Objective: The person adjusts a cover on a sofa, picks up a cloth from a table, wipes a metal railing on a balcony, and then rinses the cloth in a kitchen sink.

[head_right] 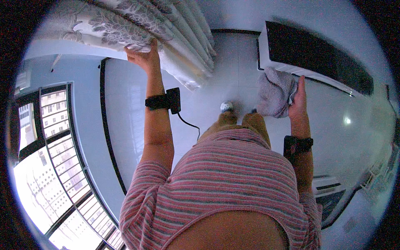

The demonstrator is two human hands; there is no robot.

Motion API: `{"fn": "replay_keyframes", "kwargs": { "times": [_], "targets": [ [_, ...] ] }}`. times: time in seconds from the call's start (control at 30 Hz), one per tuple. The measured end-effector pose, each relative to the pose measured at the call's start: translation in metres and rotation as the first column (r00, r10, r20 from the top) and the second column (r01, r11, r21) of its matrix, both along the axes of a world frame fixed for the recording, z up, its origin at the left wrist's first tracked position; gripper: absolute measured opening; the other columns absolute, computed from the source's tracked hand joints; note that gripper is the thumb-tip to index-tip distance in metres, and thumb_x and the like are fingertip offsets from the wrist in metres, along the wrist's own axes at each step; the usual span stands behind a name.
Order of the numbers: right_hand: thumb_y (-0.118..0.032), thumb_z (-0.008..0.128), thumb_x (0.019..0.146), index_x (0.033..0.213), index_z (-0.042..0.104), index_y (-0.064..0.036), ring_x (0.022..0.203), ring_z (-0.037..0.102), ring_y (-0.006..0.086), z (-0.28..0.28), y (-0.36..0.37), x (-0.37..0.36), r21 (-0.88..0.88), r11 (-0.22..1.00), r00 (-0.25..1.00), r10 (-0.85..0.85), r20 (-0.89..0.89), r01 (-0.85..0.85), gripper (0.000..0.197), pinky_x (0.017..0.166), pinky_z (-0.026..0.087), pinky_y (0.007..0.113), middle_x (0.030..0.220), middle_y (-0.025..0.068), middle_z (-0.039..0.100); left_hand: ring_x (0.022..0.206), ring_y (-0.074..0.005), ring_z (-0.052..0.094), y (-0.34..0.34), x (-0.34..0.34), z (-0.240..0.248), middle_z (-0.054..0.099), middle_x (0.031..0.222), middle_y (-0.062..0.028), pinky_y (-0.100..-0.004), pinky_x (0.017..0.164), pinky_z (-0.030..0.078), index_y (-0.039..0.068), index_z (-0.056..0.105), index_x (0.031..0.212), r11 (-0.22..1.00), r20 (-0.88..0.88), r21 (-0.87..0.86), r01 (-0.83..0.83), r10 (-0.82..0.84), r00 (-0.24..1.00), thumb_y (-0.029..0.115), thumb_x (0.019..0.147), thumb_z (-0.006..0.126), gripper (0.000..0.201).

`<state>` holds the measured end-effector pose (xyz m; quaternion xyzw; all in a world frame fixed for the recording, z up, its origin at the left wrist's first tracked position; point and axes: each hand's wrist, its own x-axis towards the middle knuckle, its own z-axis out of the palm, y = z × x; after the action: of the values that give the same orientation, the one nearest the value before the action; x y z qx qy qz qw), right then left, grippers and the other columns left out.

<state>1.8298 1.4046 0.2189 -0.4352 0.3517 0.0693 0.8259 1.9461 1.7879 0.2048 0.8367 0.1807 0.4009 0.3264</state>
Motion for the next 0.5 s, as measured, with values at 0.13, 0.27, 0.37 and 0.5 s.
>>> {"fn": "replay_keyframes", "kwargs": {
  "times": [0.13, 0.27, 0.37, 0.5],
  "targets": [
    [-0.053, 0.039, 0.077, 0.111, 0.043, -0.0013, 0.103, 0.043, 0.0266, 0.008, -0.005, 0.025, -0.001, 0.995, 0.995, 0.097, 0.002, -0.097, 0.062, 0.089, 0.032, 0.041, 0.112, 0.0108, 0.047, 0.111, -0.0383, 0.019, -0.007, 0.000, 0.021, 0.018, 0.118, -0.0284, -0.0422, 0.093, 0.021, -0.008, 0.005, 0.121, 0.971, -0.010, -0.194, 0.139, -0.143, 0.990, 0.019, 0.055, 0.070, 0.096],
    [-0.053, 0.039, 0.078, 0.113, 0.042, -0.0012, 0.104, 0.042, 0.0252, 0.013, -0.001, 0.050, -0.013, 0.991, 0.991, 0.133, -0.021, -0.133, 0.063, 0.090, 0.031, 0.038, 0.113, 0.0110, 0.045, 0.110, -0.0384, 0.025, -0.008, 0.002, 0.015, 0.020, 0.120, -0.0278, -0.0433, 0.091, 0.026, -0.002, 0.005, 0.124, 0.996, -0.091, -0.064, 0.069, -0.075, 0.993, 0.022, 0.054, 0.072, 0.100],
    [-0.052, 0.038, 0.078, 0.115, 0.039, -0.0009, 0.106, 0.041, 0.0242, 0.008, -0.010, 0.060, -0.031, 0.985, 0.985, 0.170, -0.031, -0.171, 0.063, 0.092, 0.030, 0.036, 0.114, 0.0118, 0.044, 0.110, -0.0361, 0.028, -0.007, 0.003, 0.015, 0.030, 0.116, -0.0257, -0.0386, 0.092, 0.024, -0.008, 0.005, 0.122, 0.984, -0.033, 0.142, 0.109, -0.105, 0.994, 0.009, 0.058, 0.062, 0.088],
    [-0.056, 0.041, 0.074, 0.110, 0.045, -0.0036, 0.105, 0.041, 0.0266, 0.017, -0.017, 0.068, 0.090, 0.968, 0.972, 0.234, 0.000, -0.233, 0.064, 0.089, 0.031, 0.043, 0.113, 0.0110, 0.046, 0.101, -0.0352, 0.042, 0.000, 0.000, 0.007, 0.043, 0.105, -0.0235, -0.0355, 0.086, 0.031, -0.005, 0.009, 0.122, 0.980, 0.056, -0.139, 0.145, -0.138, 0.989, 0.002, 0.060, 0.054, 0.077]
  ]
}}
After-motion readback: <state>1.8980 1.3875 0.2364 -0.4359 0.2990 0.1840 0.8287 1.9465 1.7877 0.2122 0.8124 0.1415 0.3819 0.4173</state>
